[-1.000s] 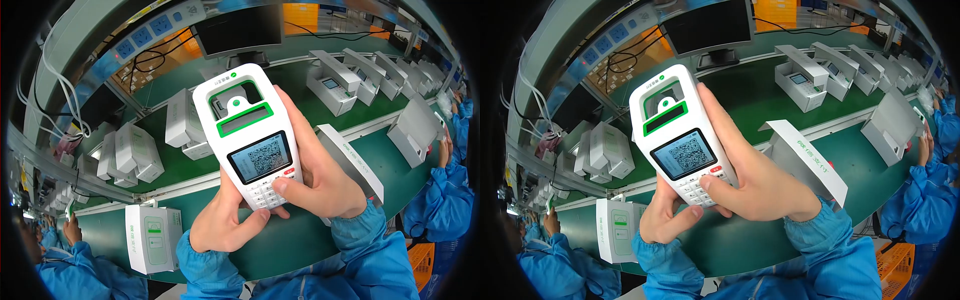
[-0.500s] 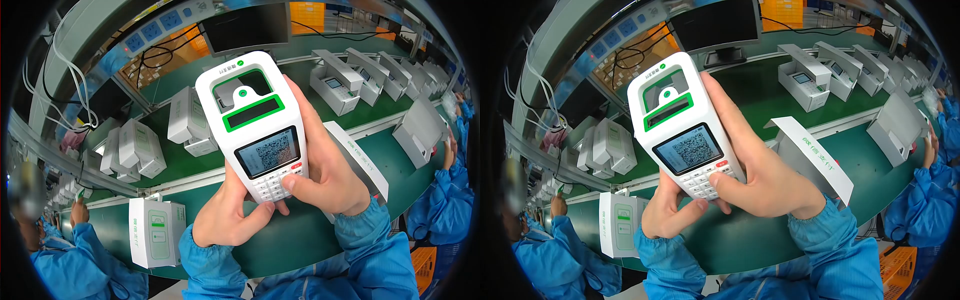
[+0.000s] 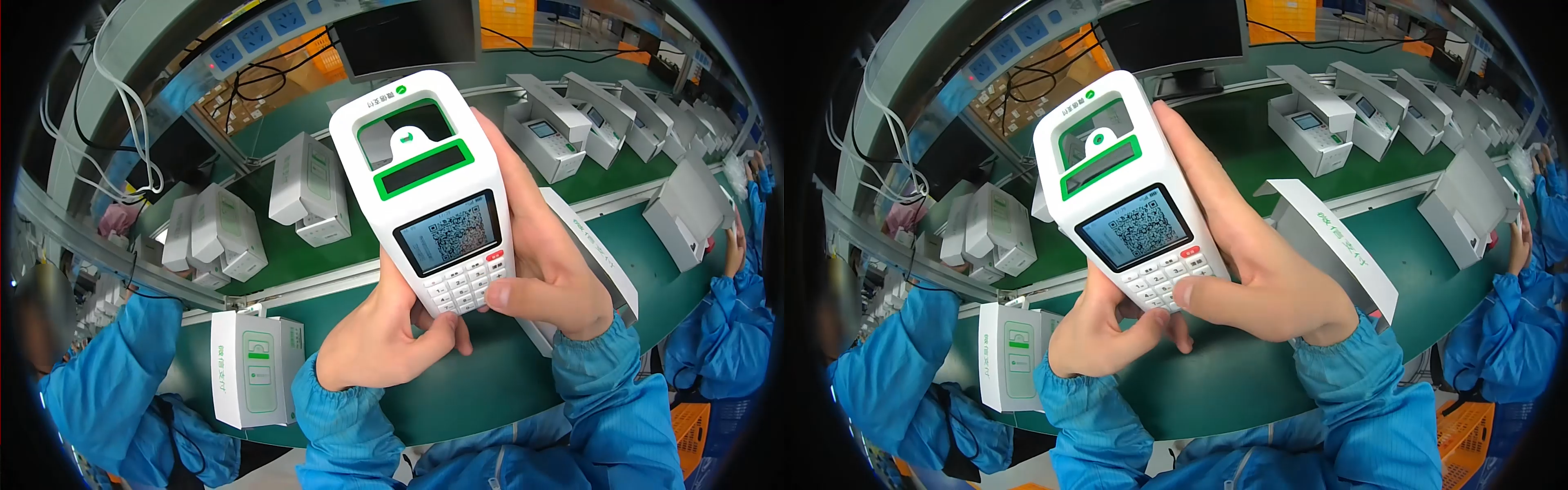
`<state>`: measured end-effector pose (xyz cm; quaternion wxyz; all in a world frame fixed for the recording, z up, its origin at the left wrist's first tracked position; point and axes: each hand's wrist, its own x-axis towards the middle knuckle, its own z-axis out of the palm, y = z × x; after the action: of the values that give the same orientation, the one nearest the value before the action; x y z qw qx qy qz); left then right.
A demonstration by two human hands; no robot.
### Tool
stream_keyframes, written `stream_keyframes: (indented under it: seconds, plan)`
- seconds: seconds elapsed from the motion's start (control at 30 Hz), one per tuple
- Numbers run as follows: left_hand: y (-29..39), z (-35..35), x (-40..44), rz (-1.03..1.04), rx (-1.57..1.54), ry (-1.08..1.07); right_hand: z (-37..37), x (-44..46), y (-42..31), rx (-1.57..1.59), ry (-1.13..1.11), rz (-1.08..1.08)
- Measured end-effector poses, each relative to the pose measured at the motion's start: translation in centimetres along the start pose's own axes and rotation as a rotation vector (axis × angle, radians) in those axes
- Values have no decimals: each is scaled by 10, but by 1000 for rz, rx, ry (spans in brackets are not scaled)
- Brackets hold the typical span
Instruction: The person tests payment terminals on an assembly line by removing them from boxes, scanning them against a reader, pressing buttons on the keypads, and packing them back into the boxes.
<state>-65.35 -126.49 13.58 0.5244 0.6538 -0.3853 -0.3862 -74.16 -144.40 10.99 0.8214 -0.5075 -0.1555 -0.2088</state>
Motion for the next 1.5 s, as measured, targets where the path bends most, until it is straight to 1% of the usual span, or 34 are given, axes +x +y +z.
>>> stream_keyframes:
  seconds: [0.07,0.17,0.27,0.37,0.57,0.77,0.87,0.9,0.97,1.07,1.2,1.27,1.37,1.5]
  plan:
    - [-3,-2,0,18,40,-10,-1,-1,1,-16,-1,-9]
    - [-2,0,1,69,49,47,2,0,1,37,19,13]
    - [-7,3,4,178,147,36,1,-1,-2,33,31,-6]
    - [-3,7,4,141,161,59,-1,-3,-2,-16,36,-12]
    - [-4,10,6,135,17,-8,-7,-5,-10,7,32,5]
    - [5,17,17,29,59,-54,-20,-6,-16,-34,23,-4]
    - [11,25,20,-3,-25,-5,-25,-7,-21,-52,19,28]
    - [13,27,21,18,-10,-4,-27,-7,-22,-47,18,31]
    - [11,28,22,67,24,-7,-29,-7,-19,-19,17,-14]
    - [13,32,24,74,55,15,-32,-7,-20,-71,13,-47]
    - [13,37,27,72,17,56,-38,-9,-15,-109,-15,-113]
    - [17,41,29,59,26,76,-41,-10,-16,-67,-13,-91]
    - [21,46,31,47,17,76,-49,-12,-19,-86,-34,-80]
    - [21,50,35,41,34,80,-53,-11,-19,-177,-39,-185]
